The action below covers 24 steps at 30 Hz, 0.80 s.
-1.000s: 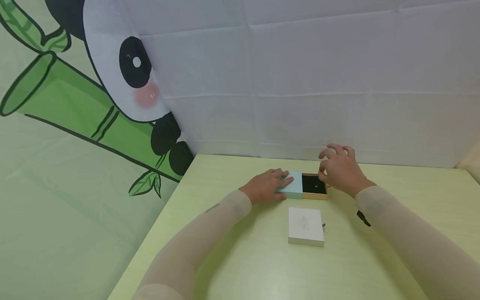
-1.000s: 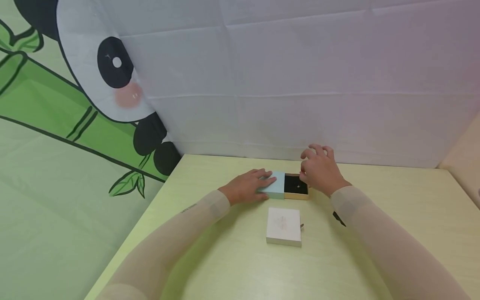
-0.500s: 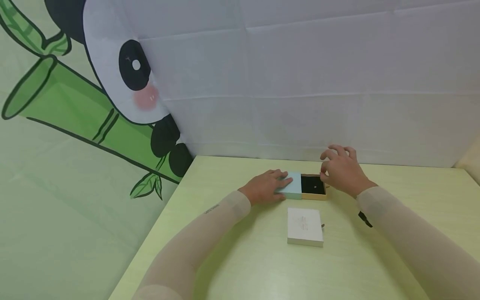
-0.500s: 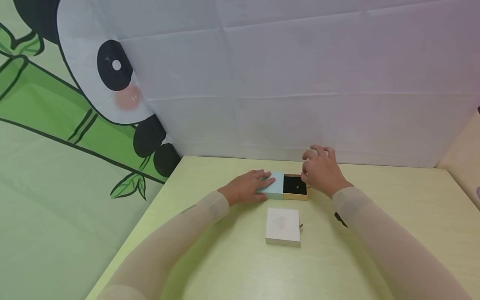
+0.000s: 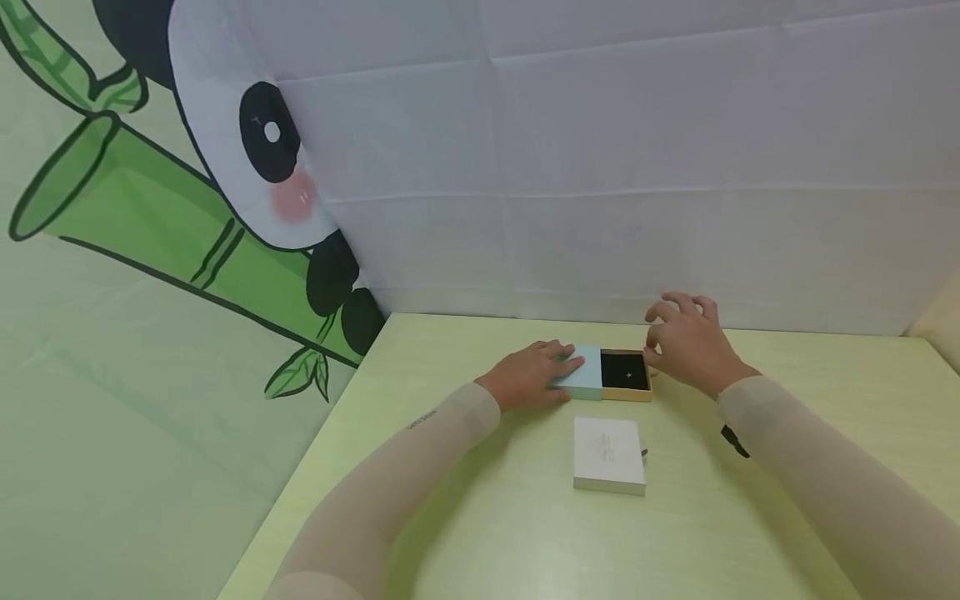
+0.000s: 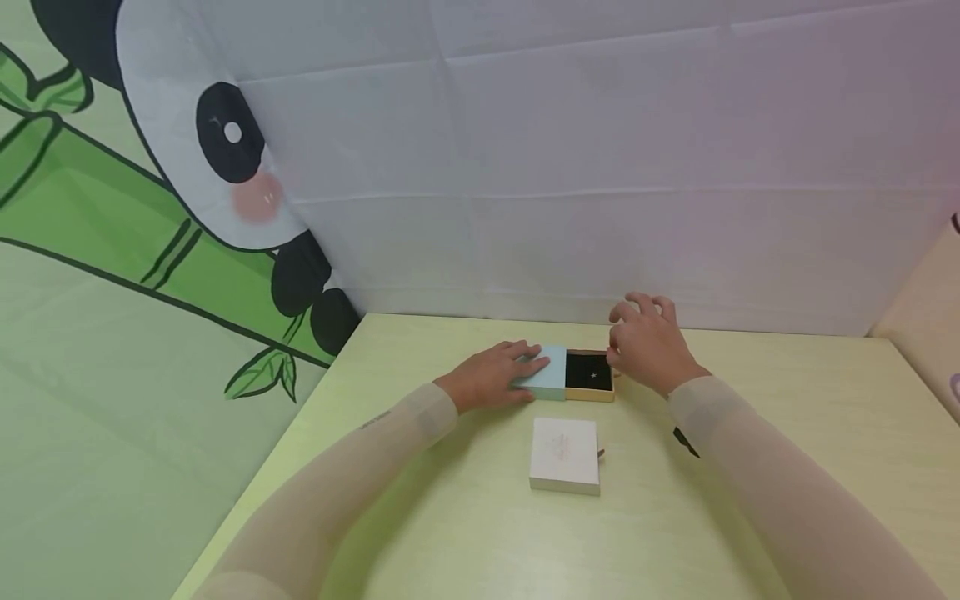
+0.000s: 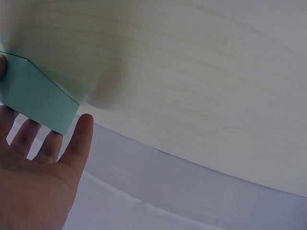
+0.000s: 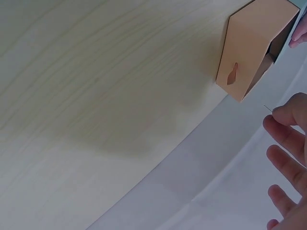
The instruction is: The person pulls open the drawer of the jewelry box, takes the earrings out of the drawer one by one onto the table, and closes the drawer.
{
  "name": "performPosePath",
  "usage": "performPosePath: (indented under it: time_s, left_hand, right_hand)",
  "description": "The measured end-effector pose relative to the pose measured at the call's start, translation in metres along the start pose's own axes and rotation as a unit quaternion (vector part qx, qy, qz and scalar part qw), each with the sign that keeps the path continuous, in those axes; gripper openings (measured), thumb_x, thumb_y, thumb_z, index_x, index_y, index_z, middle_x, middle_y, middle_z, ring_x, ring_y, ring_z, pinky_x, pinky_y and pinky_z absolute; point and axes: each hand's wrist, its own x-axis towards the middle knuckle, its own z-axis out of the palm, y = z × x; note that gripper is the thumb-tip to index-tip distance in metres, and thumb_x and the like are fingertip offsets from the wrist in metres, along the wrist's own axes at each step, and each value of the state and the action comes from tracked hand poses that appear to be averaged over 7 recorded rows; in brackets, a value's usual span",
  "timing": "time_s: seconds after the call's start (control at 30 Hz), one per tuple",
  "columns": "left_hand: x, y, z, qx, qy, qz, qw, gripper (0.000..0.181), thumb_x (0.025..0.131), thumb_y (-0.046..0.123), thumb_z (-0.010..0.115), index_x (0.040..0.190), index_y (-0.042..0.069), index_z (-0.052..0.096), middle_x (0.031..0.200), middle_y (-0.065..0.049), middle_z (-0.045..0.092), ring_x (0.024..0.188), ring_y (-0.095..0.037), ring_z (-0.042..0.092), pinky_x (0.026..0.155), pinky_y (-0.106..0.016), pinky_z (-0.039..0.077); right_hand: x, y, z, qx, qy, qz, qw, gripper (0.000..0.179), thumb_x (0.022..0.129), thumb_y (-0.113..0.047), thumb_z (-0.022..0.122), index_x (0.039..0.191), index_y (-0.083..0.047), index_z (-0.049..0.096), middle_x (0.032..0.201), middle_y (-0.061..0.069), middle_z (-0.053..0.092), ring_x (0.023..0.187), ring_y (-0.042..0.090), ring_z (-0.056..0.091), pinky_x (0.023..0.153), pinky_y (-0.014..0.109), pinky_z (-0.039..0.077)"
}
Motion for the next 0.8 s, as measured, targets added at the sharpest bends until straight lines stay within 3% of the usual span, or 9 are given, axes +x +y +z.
performPosePath:
  time_s: [0.8]
  left_hand:
    - [-0.0066,0.0027,-0.0066,-0.008,0.001,0.005,1.0000,0.075,0.122,0.050,0.066,0.187,0.028,0.037,0.195,-0.002,0.039,0.182,-0.031,0.040,0.146,-0.044,0.043]
  right_hand:
    - [-0.0076,0.0071,-0.0074,-0.011,-0.003,0.005,0.9999,0.017,0.104,-0.015,0.082,0.088,-0.016,0.089,0.146,0.021,0.077,0.166,0.057,0.043,0.132,0.085,0.030]
